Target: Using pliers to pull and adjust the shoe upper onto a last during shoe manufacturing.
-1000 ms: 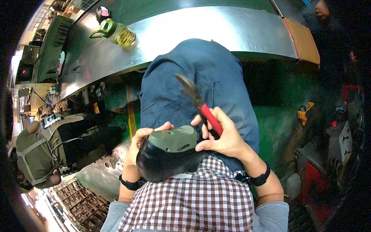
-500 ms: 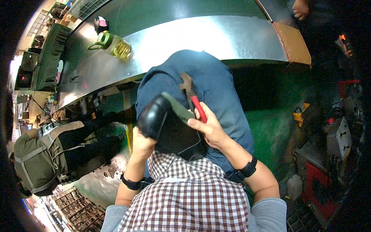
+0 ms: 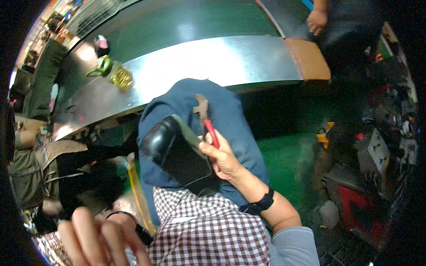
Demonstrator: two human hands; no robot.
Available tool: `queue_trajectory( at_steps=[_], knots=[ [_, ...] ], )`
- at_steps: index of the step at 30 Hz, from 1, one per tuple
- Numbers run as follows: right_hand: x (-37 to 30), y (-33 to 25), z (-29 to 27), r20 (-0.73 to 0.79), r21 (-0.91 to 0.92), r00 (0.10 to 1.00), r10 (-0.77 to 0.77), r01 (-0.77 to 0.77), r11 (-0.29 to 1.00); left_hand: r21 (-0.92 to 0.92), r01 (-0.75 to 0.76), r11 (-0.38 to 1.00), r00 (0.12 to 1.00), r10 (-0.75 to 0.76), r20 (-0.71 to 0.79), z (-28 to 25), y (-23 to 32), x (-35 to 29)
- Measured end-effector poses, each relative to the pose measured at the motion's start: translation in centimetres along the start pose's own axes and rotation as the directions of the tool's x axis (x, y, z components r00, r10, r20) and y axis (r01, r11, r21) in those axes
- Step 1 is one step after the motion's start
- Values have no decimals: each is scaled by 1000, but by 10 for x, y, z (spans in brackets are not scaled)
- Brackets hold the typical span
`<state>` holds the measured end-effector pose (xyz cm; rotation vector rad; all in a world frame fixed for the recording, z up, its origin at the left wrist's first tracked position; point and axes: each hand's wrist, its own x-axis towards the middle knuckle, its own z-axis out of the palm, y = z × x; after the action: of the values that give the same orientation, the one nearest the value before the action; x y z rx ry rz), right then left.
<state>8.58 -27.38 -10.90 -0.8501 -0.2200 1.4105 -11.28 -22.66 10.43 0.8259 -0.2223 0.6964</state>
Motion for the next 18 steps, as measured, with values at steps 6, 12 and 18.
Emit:
queue_trajectory(
  at_steps=[6,12,18],
  knots=[
    [-15,10,-14,91,-163,989,-117,131,978,43,169,985,971,-173,163,21,9,10],
    [-17,21,-17,76,-477,972,-222,231,848,-78,-83,994,947,103,305,26,-37,24],
    [-19,22,-16,117,-600,958,-262,278,750,-87,-265,960,925,278,259,28,-55,12]
  ],
)
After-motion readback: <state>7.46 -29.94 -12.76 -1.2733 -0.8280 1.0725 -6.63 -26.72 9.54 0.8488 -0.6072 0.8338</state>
